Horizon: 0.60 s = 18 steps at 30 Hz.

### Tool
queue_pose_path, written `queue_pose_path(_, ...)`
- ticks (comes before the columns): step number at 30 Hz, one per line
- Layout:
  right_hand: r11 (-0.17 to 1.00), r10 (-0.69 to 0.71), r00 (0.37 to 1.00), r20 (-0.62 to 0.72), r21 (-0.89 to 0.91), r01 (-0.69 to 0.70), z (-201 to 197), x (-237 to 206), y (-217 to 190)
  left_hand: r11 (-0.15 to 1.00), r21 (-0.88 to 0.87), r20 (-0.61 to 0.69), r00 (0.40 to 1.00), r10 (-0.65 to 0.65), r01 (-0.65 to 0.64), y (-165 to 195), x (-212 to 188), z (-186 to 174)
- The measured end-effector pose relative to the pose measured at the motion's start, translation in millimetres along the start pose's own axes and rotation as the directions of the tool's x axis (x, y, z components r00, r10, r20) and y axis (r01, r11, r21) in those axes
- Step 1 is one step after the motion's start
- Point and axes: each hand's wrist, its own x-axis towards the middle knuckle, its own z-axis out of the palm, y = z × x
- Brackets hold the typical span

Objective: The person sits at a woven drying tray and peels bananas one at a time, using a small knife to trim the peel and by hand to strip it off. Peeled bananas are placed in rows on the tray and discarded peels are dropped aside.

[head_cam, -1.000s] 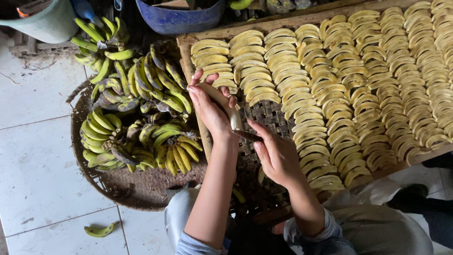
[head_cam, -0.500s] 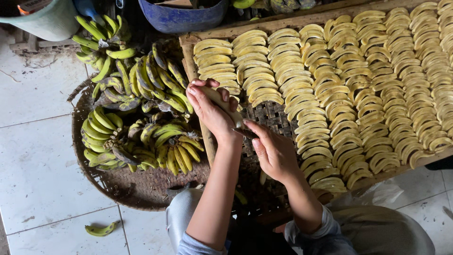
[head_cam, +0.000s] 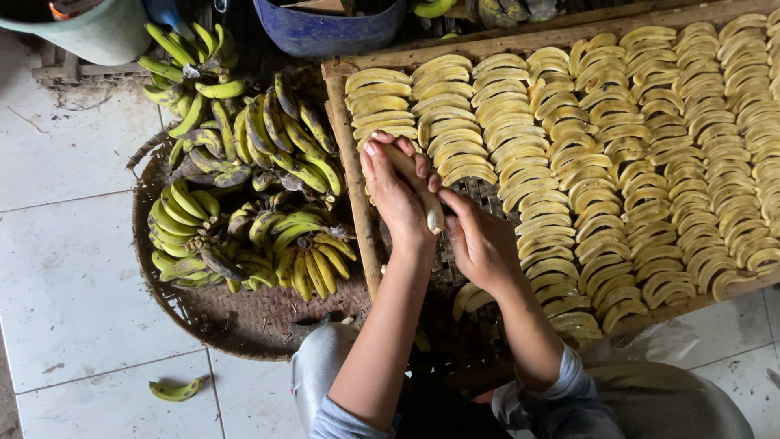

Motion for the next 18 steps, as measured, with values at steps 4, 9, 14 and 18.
queue_pose_path(4,0.999,0.02,0.999,0.029,-0.041,-0.019,2.1,9.1,7.5,0.997,-0.033,0.024,0.997,-0.069,0.07,-11.6,6.2,-12.0)
queue_pose_path(9,0.991,-0.06,0.997,0.042,-0.113,0.065,-0.5,19.0,18.0,0.971,-0.173,0.078,0.985,-0.156,0.168,-22.6,15.4,-26.3)
queue_pose_path(14,0.986,0.0,0.993,0.118,-0.163,0.02,-5.1,26.3,28.5,0.923,-0.16,0.102,0.936,-0.338,0.35,-31.0,19.9,-43.0)
queue_pose_path(18,0.987,-0.018,0.995,0.099,-0.157,0.034,-8.9,29.2,36.1,0.862,-0.203,0.186,0.883,-0.432,0.464,-40.1,22.5,-51.7)
